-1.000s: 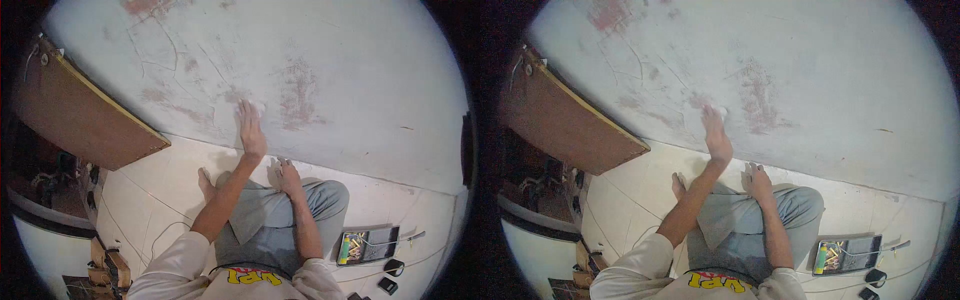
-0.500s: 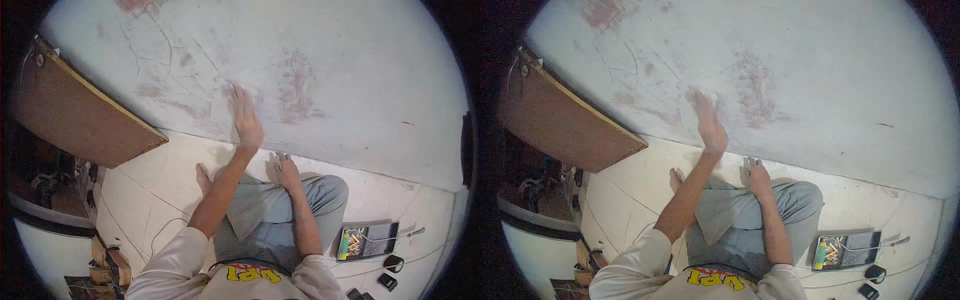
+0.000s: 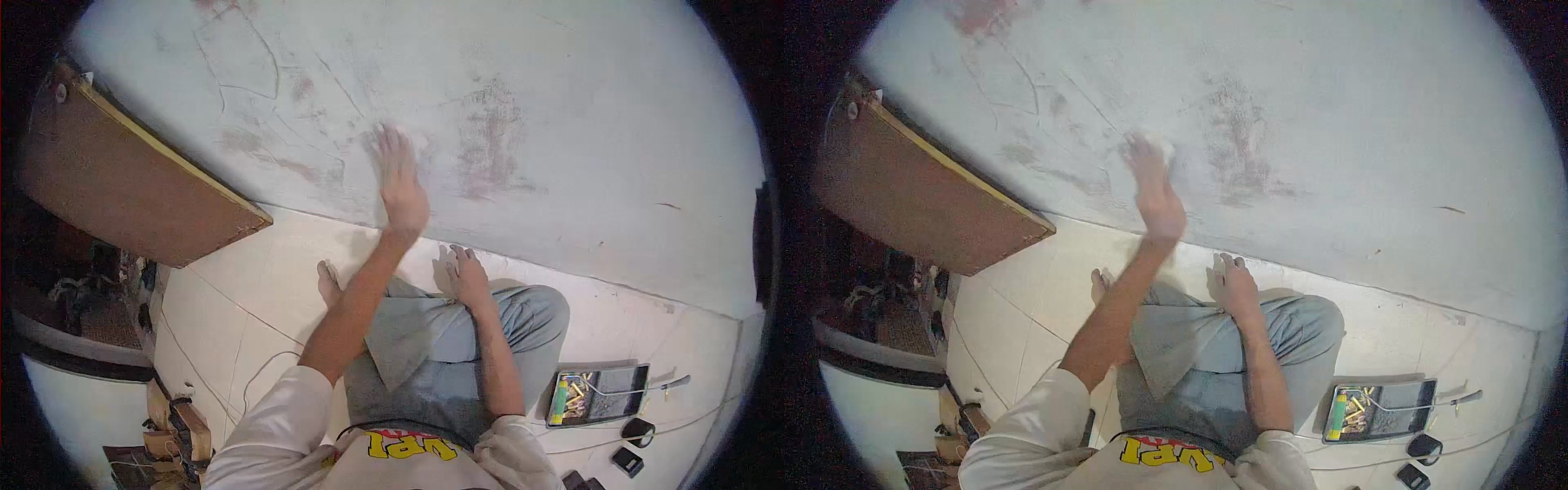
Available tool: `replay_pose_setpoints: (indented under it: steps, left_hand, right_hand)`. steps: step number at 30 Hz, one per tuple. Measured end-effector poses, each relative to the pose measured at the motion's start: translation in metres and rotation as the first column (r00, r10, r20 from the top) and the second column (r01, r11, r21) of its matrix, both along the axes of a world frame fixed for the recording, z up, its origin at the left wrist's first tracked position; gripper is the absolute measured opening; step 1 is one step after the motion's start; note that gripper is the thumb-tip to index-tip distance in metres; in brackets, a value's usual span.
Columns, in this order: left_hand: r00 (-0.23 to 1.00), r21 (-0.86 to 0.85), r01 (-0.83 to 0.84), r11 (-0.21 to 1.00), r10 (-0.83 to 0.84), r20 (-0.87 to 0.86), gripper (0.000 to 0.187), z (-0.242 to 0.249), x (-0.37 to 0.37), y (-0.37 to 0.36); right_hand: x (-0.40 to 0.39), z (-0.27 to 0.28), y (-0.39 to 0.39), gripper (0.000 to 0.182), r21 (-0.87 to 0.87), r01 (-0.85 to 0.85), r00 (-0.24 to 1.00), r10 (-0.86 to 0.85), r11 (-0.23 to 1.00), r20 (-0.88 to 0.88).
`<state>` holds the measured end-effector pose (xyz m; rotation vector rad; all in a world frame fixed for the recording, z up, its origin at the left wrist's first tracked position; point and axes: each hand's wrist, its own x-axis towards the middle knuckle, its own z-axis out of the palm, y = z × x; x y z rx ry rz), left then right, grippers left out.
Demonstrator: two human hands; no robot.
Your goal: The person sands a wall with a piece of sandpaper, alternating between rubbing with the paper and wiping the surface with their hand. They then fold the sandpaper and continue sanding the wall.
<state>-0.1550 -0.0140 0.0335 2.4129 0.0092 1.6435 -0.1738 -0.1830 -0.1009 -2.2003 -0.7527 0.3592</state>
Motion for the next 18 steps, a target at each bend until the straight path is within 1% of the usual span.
replay_pose_setpoints:
  steps: [1,2,3,5,6,8,9,10,11,14,15,17,18]
  left_hand:
    - [0.997,-0.023,0.002,1.000,-0.004,-0.083,0.056,-0.037,-0.005,0.000]
    - [0.986,-0.044,0.006,0.999,-0.013,-0.164,0.056,-0.063,-0.009,-0.001]
    - [0.987,-0.041,0.007,0.999,-0.014,-0.157,0.056,-0.075,-0.017,-0.004]
    - [0.962,-0.106,0.030,0.994,-0.057,-0.266,0.061,-0.087,-0.023,-0.011]
    - [0.963,-0.105,0.035,0.994,-0.062,-0.262,0.061,-0.079,-0.017,-0.011]
    - [0.977,-0.088,-0.064,0.994,0.044,-0.210,0.062,-0.051,-0.006,-0.008]
    - [0.976,-0.088,-0.066,0.994,0.046,-0.214,0.062,-0.029,-0.001,-0.006]
    - [0.994,-0.058,-0.033,0.998,0.027,-0.102,0.062,-0.002,0.003,-0.003]
    - [1.000,-0.024,-0.003,1.000,0.003,0.008,0.062,0.013,0.006,-0.002]
    - [1.000,-0.048,0.016,0.999,-0.017,-0.010,0.062,0.019,0.002,-0.005]
    - [1.000,-0.047,0.015,0.999,-0.015,-0.011,0.062,0.003,0.000,-0.005]
    - [0.977,-0.093,-0.062,0.994,0.041,-0.209,0.060,-0.052,-0.008,-0.002]
    - [0.979,-0.091,-0.053,0.994,0.034,-0.200,0.060,-0.065,-0.012,-0.003]
  right_hand:
    - [-0.001,-0.003,-0.001,0.044,0.004,0.000,1.000,0.000,1.000,0.017]
    - [0.000,-0.004,-0.001,0.044,0.011,0.004,0.999,-0.004,1.000,0.036]
    - [-0.002,-0.004,-0.002,0.044,0.015,0.005,0.999,-0.005,1.000,0.043]
    - [-0.003,-0.003,-0.003,0.044,0.019,-0.007,0.999,0.006,1.000,0.053]
    - [0.001,-0.008,-0.002,0.044,0.020,-0.002,0.998,0.001,1.000,0.058]
    - [0.002,-0.025,0.000,0.044,0.068,-0.001,0.997,-0.004,0.998,0.072]
    - [0.002,-0.024,-0.001,0.044,0.067,-0.003,0.998,-0.002,0.998,0.068]
    - [0.002,-0.019,-0.001,0.044,0.061,-0.005,0.998,0.001,0.998,0.060]
    - [0.001,-0.014,-0.002,0.045,0.055,-0.006,0.999,0.004,0.998,0.049]
    - [-0.001,-0.003,-0.001,0.046,0.053,0.008,1.000,-0.007,0.999,-0.020]
    - [-0.003,-0.001,-0.001,0.046,0.053,0.007,1.000,-0.006,0.999,-0.021]
    - [-0.001,0.004,-0.002,0.047,0.051,0.011,1.000,-0.011,0.999,-0.003]
    - [-0.002,0.005,-0.003,0.047,0.054,0.019,1.000,-0.019,0.998,0.006]
